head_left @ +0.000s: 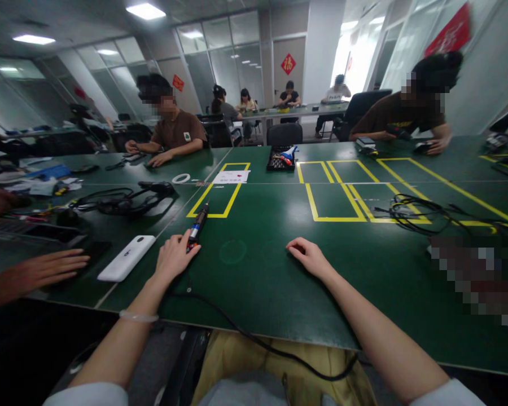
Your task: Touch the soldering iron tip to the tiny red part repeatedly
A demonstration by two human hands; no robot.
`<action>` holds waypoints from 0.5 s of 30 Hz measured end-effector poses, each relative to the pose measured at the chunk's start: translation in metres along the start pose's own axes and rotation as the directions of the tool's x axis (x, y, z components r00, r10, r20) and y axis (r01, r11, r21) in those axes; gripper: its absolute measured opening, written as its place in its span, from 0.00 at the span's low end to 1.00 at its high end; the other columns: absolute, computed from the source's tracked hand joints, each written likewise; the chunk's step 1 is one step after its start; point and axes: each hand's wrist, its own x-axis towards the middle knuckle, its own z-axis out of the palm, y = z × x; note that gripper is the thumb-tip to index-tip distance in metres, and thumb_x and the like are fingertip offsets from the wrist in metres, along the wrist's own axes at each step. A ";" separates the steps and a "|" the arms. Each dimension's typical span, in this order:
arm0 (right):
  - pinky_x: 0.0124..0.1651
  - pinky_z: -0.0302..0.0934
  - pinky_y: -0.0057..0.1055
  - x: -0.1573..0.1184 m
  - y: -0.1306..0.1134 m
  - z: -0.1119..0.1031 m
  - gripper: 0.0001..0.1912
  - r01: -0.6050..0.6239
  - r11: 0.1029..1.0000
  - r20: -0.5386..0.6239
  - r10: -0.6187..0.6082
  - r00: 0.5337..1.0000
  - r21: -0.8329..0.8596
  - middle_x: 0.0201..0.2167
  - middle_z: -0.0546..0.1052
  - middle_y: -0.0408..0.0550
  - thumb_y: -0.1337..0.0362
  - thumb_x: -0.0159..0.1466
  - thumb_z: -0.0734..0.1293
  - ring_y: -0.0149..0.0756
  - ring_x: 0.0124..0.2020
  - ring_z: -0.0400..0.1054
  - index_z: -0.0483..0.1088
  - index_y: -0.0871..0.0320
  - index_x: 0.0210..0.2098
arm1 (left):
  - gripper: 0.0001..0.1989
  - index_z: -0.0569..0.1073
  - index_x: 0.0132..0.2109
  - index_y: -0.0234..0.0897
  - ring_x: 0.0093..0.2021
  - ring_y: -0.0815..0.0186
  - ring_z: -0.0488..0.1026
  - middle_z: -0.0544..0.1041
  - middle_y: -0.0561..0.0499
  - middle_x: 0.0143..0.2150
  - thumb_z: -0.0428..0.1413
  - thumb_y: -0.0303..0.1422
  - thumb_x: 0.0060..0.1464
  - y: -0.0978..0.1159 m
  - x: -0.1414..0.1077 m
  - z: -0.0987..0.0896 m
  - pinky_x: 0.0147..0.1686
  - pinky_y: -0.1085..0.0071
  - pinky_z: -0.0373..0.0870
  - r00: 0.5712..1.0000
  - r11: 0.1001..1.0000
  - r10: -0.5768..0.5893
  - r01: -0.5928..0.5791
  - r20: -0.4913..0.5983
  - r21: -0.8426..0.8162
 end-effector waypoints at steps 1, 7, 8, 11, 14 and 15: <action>0.37 0.60 0.31 0.000 0.000 0.000 0.10 0.002 1.000 -0.003 -0.002 1.000 -0.004 0.33 0.75 0.46 0.60 0.63 0.62 0.35 0.33 0.68 0.72 0.57 0.37 | 0.35 0.55 0.66 0.37 0.51 0.47 0.65 0.64 0.35 0.56 0.40 0.51 0.58 -0.011 0.003 0.001 0.48 0.56 0.61 1.000 1.000 -0.027 0.027 0.011 0.003; 0.37 0.61 0.31 -0.001 -0.001 0.001 0.10 -0.003 1.000 -0.011 0.002 1.000 -0.011 0.32 0.75 0.46 0.60 0.63 0.62 0.35 0.33 0.67 0.72 0.56 0.37 | 0.34 0.57 0.64 0.38 0.55 0.42 0.62 0.65 0.35 0.57 0.41 0.52 0.57 -0.054 0.014 0.003 0.51 0.50 0.57 0.989 0.989 -0.144 0.143 0.025 0.026; 0.37 0.60 0.30 -0.001 -0.002 0.001 0.10 -0.001 1.000 -0.011 0.001 1.000 -0.015 0.32 0.74 0.45 0.60 0.63 0.62 0.35 0.32 0.67 0.72 0.56 0.37 | 0.33 0.58 0.64 0.38 0.54 0.42 0.62 0.66 0.36 0.56 0.42 0.51 0.57 -0.057 0.013 0.002 0.51 0.51 0.57 0.988 0.988 -0.152 0.152 -0.003 0.039; 0.36 0.59 0.30 0.000 -0.004 0.000 0.09 0.004 1.000 -0.007 -0.004 1.000 -0.027 0.32 0.74 0.45 0.60 0.63 0.62 0.34 0.31 0.66 0.72 0.57 0.36 | 0.27 0.64 0.58 0.36 0.52 0.47 0.64 0.69 0.39 0.53 0.45 0.47 0.57 -0.056 0.007 0.001 0.48 0.57 0.61 0.980 0.986 -0.143 0.154 -0.137 0.070; 0.36 0.59 0.30 0.000 -0.005 0.000 0.09 0.007 1.000 -0.004 -0.007 1.000 -0.026 0.31 0.74 0.45 0.61 0.63 0.62 0.34 0.31 0.66 0.72 0.57 0.36 | 0.20 0.70 0.46 0.34 0.46 0.51 0.69 0.71 0.39 0.46 0.44 0.44 0.58 -0.049 0.002 -0.004 0.42 0.61 0.63 0.973 0.984 -0.147 0.162 -0.181 0.074; 0.36 0.59 0.30 0.000 -0.005 0.001 0.09 0.007 1.000 -0.003 -0.007 1.000 -0.027 0.31 0.74 0.45 0.61 0.63 0.62 0.34 0.31 0.66 0.72 0.57 0.36 | 0.20 0.70 0.44 0.33 0.44 0.51 0.70 0.72 0.39 0.44 0.43 0.44 0.59 -0.046 0.001 -0.007 0.41 0.60 0.64 0.969 0.981 -0.165 0.180 -0.183 0.068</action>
